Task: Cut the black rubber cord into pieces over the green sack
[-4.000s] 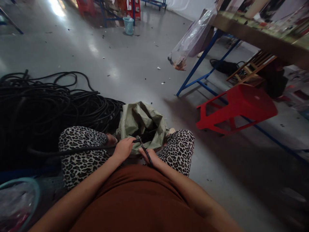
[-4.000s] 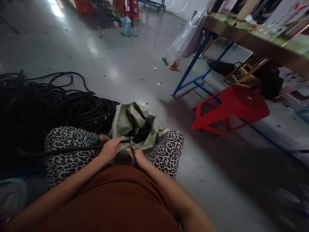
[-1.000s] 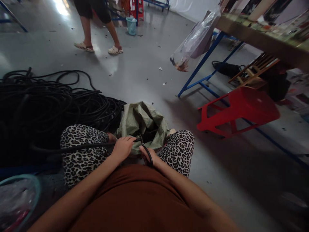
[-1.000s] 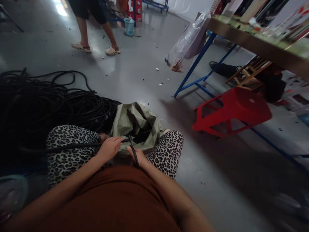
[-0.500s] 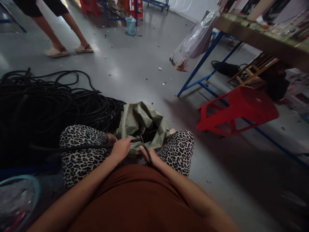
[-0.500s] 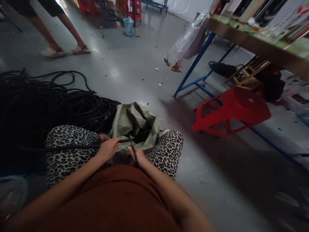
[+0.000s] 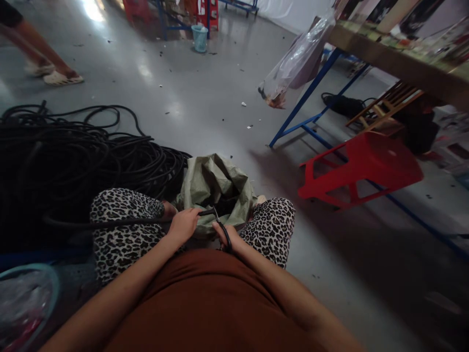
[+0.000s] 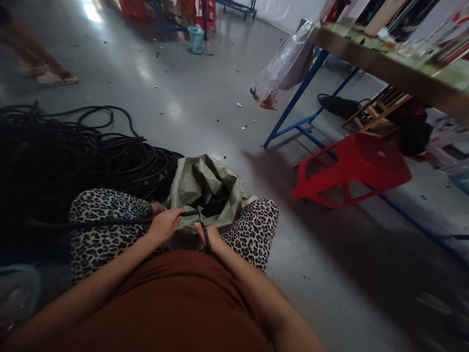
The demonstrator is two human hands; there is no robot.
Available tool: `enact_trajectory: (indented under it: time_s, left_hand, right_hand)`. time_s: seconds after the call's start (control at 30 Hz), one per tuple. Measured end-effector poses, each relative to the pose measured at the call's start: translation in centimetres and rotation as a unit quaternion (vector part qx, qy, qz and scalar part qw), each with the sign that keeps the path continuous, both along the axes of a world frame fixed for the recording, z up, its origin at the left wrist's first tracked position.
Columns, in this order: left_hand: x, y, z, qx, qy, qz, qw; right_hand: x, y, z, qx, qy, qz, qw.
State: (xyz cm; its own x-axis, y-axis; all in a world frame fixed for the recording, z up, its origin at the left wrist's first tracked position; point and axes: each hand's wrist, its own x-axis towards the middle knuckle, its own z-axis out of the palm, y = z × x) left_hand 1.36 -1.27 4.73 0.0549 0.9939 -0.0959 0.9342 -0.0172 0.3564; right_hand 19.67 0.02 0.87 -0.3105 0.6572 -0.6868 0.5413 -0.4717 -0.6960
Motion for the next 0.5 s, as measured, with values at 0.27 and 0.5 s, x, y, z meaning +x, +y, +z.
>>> enact_trajectory:
  time_s: [0.27, 0.5]
  left_hand:
    - [0.0, 0.1, 0.2, -0.012, -0.018, 0.020, 1.000]
    - [0.0, 0.1, 0.3, -0.008, -0.029, 0.044, 0.999]
  right_hand:
    - [-0.2, 0.4, 0.3, -0.074, 0.025, -0.105, 0.991]
    - [-0.3, 0.3, -1.1, -0.107, 0.082, -0.089, 0.987]
